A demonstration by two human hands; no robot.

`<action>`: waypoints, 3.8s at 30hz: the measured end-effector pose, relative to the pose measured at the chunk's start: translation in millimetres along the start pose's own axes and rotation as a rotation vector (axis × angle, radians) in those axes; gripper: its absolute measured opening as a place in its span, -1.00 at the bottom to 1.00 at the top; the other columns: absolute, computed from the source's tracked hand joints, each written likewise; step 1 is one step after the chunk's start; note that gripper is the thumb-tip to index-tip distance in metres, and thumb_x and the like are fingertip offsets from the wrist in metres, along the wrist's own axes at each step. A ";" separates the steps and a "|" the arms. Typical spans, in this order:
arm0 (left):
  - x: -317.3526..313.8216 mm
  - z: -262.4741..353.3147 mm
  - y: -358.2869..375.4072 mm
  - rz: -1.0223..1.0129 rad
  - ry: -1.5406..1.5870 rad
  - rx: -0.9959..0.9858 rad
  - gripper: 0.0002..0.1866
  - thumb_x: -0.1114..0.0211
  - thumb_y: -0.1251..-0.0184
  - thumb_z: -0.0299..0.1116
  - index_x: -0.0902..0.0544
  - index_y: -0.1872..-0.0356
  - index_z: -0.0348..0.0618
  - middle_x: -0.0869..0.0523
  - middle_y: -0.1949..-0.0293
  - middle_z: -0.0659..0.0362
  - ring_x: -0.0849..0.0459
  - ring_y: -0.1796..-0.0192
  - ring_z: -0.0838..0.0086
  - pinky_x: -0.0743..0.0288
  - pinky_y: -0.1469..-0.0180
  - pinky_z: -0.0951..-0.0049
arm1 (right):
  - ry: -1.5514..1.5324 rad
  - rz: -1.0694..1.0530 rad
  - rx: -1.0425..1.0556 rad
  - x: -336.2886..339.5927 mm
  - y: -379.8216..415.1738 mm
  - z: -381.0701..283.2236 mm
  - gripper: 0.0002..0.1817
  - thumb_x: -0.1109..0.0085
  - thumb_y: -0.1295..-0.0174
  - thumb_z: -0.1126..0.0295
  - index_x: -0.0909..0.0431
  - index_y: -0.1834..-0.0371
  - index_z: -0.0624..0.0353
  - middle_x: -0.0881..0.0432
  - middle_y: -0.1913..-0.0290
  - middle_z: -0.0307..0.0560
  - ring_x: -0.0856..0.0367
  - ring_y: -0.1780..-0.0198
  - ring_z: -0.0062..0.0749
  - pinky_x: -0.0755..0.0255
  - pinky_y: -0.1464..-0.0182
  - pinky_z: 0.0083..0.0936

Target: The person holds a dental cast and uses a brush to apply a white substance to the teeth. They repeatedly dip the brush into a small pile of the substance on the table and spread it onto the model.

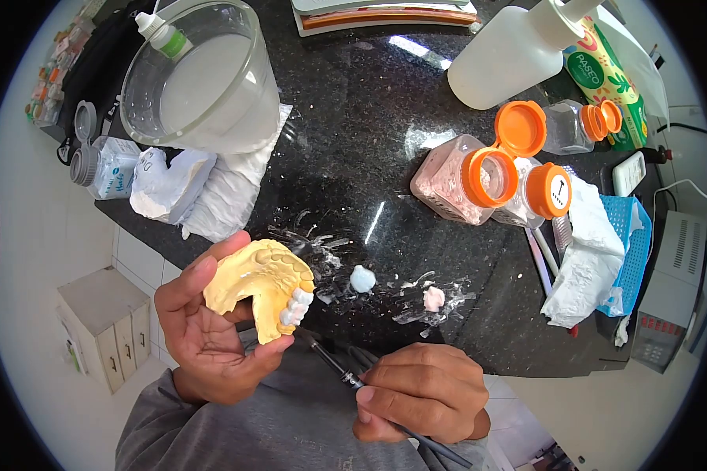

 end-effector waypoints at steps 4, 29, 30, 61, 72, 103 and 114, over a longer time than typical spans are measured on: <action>1.2 0.2 0.6 0.000 0.016 0.015 -0.15 -0.45 0.12 -0.73 -0.17 -0.25 -0.36 -0.27 -0.23 -0.38 -0.48 -0.20 0.01 -0.63 -0.02 0.33 | -0.011 -0.007 0.021 -2.0 0.0 0.8 -0.82 -0.39 0.11 0.49 -0.59 0.42 0.21 -0.59 0.53 -0.12 -0.60 0.56 -0.43 -0.53 0.59 -0.64; 3.3 3.4 -0.7 0.000 0.013 0.116 -0.15 -0.43 0.07 -0.65 -0.09 -0.25 -0.34 -0.25 -0.24 -0.35 -0.45 -0.23 0.08 -0.61 -0.07 0.33 | -0.187 0.189 0.149 1.1 6.1 -3.8 -0.80 -0.37 0.04 0.50 -0.67 0.30 0.24 -0.53 0.47 -0.15 -0.57 0.46 -0.43 -0.48 0.53 -0.67; 2.9 2.8 -0.2 -0.014 0.006 0.134 -0.15 -0.40 0.04 -0.64 -0.07 -0.27 -0.33 -0.23 -0.25 -0.34 -0.42 -0.25 0.10 -0.59 -0.08 0.35 | -0.185 0.186 0.155 2.7 0.8 -6.7 -0.80 -0.37 0.04 0.50 -0.67 0.30 0.24 -0.53 0.47 -0.15 -0.57 0.46 -0.43 -0.48 0.53 -0.67; 4.9 1.2 -1.9 -0.027 -0.032 0.071 -0.09 -0.44 0.11 -0.67 -0.08 -0.30 -0.49 -0.26 -0.23 -0.37 -0.43 -0.24 0.00 -0.63 -0.04 0.25 | 0.245 0.141 -0.238 19.1 8.7 8.1 -0.85 -0.22 0.12 0.64 -0.50 0.44 0.34 -0.61 0.54 -0.04 -0.63 0.53 -0.45 -0.49 0.52 -0.67; 4.3 3.1 -2.2 0.007 0.003 0.104 -0.09 -0.45 0.10 -0.67 -0.09 -0.31 -0.49 -0.29 -0.23 -0.35 -0.46 -0.22 0.08 -0.62 -0.04 0.30 | 0.180 0.138 -0.173 19.1 9.6 5.2 -0.81 -0.24 0.17 0.65 -0.54 0.40 0.32 -0.59 0.51 -0.05 -0.61 0.55 -0.41 -0.50 0.51 -0.63; 2.5 0.6 -0.5 0.036 -0.004 0.109 -0.14 -0.46 0.11 -0.67 -0.18 -0.28 -0.48 -0.32 -0.21 -0.30 -0.47 -0.21 0.05 -0.66 0.02 0.33 | 0.022 0.025 0.003 1.4 3.4 -2.8 -0.80 -0.41 0.11 0.50 -0.60 0.40 0.20 -0.59 0.49 -0.12 -0.63 0.52 -0.40 -0.56 0.55 -0.62; 2.6 1.4 -1.3 0.015 -0.018 0.110 -0.11 -0.47 0.13 -0.68 -0.16 -0.29 -0.45 -0.31 -0.22 -0.29 -0.46 -0.22 0.06 -0.66 0.02 0.35 | 0.021 0.001 0.012 1.7 2.9 -2.8 -0.79 -0.43 0.10 0.48 -0.61 0.37 0.19 -0.61 0.48 -0.11 -0.63 0.51 -0.39 -0.57 0.54 -0.62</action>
Point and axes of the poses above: each hand's wrist, its own y-axis away from the middle knuckle, its own x-axis out of the back of the hand, z = x × y, the point moved 4 cm from there along -y, towards the middle knuckle
